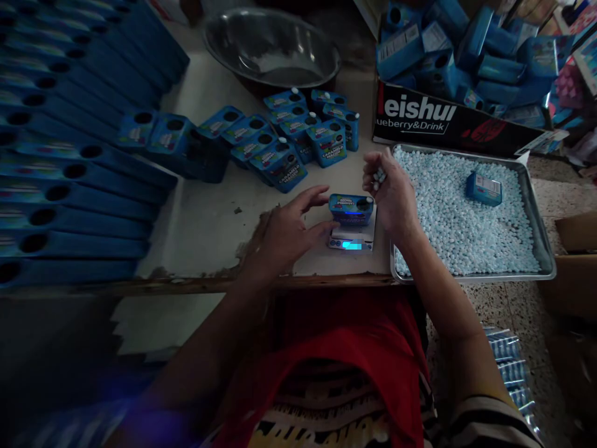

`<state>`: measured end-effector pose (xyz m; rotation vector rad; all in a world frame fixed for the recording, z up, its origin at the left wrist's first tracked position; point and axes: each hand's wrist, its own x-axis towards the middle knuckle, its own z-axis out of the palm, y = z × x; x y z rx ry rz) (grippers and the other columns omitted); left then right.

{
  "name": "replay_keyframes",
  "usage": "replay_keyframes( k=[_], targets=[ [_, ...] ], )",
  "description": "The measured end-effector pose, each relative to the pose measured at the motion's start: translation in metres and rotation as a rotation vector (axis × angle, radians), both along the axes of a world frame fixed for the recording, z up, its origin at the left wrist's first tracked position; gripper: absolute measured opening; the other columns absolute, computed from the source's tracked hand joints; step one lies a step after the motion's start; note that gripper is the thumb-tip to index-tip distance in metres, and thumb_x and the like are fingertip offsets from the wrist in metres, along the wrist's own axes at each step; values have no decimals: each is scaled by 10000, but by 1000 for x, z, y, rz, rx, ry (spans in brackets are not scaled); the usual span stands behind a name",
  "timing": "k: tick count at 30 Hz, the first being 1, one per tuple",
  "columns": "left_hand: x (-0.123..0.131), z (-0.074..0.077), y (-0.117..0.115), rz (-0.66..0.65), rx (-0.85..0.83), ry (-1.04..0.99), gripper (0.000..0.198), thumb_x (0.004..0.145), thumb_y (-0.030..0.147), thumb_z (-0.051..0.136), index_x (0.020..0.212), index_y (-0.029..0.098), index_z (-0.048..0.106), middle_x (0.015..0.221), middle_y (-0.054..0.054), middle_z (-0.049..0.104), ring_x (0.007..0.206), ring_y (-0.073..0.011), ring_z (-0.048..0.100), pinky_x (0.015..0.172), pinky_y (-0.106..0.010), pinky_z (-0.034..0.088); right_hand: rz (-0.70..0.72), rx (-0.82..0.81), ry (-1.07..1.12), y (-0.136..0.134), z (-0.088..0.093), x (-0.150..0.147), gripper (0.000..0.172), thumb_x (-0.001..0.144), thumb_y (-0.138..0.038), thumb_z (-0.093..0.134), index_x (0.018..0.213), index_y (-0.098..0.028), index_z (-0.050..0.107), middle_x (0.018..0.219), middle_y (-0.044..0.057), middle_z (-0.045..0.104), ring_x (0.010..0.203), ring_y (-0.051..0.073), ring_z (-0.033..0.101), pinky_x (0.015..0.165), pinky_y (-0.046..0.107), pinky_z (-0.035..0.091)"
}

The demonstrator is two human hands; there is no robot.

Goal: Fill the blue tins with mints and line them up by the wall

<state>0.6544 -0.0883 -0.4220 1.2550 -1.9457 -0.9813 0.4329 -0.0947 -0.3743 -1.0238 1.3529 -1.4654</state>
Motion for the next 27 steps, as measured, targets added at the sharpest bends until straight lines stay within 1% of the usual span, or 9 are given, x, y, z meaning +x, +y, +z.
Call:
replay_keyframes(
  k=[3, 5, 9, 13, 15, 18, 20, 23, 27],
  targets=[
    [-6, 6, 2, -10, 5, 6, 665, 938, 320, 885, 1559, 290, 651, 1440, -81, 790, 1299, -312, 767, 1136, -434, 610, 23, -33, 78, 7, 0, 12, 611, 1008, -873, 546, 984, -277, 681, 934, 42, 654, 842, 187, 646, 739, 322, 577],
    [-7, 6, 2, -18, 8, 20, 643, 959, 353, 871, 1558, 292, 647, 1446, -85, 788, 1285, -310, 773, 1123, -439, 617, 39, -63, 136, 13, 0, 17, 597, 1024, -856, 531, 980, -284, 694, 974, 45, 660, 865, 190, 644, 772, 334, 583],
    [-5, 2, 2, -44, 4, 66, 607, 984, 373, 836, 1551, 276, 640, 1453, -95, 780, 1375, -314, 739, 1175, -471, 590, 63, -96, 231, 25, -1, 23, 555, 1042, -812, 551, 982, -288, 723, 1016, 46, 675, 923, 206, 649, 858, 363, 606],
    [-2, 0, 1, -65, -11, 101, 619, 970, 356, 842, 1545, 253, 636, 1457, -111, 774, 1390, -308, 730, 1202, -481, 573, 74, -135, 259, 35, -2, 24, 504, 1059, -761, 575, 1008, -291, 749, 1064, 45, 703, 994, 215, 677, 949, 385, 615],
    [-1, -1, 1, -70, -20, 113, 628, 966, 350, 847, 1547, 248, 633, 1458, -116, 773, 1389, -306, 730, 1197, -474, 575, 89, -165, 259, 39, -1, 24, 492, 1069, -753, 564, 1075, -300, 756, 1122, 46, 723, 1030, 218, 700, 993, 395, 616],
    [-1, -3, 0, -78, -27, 138, 641, 957, 358, 851, 1548, 243, 631, 1460, -120, 772, 1385, -309, 732, 1174, -471, 587, 156, -164, 317, 45, -1, 22, 569, 1079, -790, 497, 1300, -321, 732, 1319, 61, 732, 1155, 241, 726, 1078, 431, 607],
    [-1, -4, 0, -77, -10, 151, 654, 950, 366, 850, 1553, 251, 624, 1472, -114, 766, 1392, -306, 727, 1172, -472, 590, 212, -161, 411, 47, -2, 20, 680, 1074, -837, 431, 1475, -336, 659, 1510, 73, 675, 1312, 275, 698, 1162, 481, 575],
    [-1, -2, 0, -60, 29, 142, 660, 955, 396, 836, 1563, 268, 613, 1476, -100, 764, 1388, -301, 729, 1176, -477, 592, 243, -196, 553, 47, -6, 19, 789, 1070, -875, 341, 1650, -367, 508, 1735, 72, 512, 1530, 316, 575, 1290, 561, 474],
    [1, 4, 2, -64, 15, 137, 631, 990, 447, 794, 1569, 274, 610, 1464, -95, 770, 1374, -297, 734, 1180, -475, 596, 291, -242, 598, 49, -7, 31, 818, 1091, -843, 343, 1750, -360, 347, 1860, 69, 343, 1696, 319, 383, 1403, 591, 308]
  ],
)
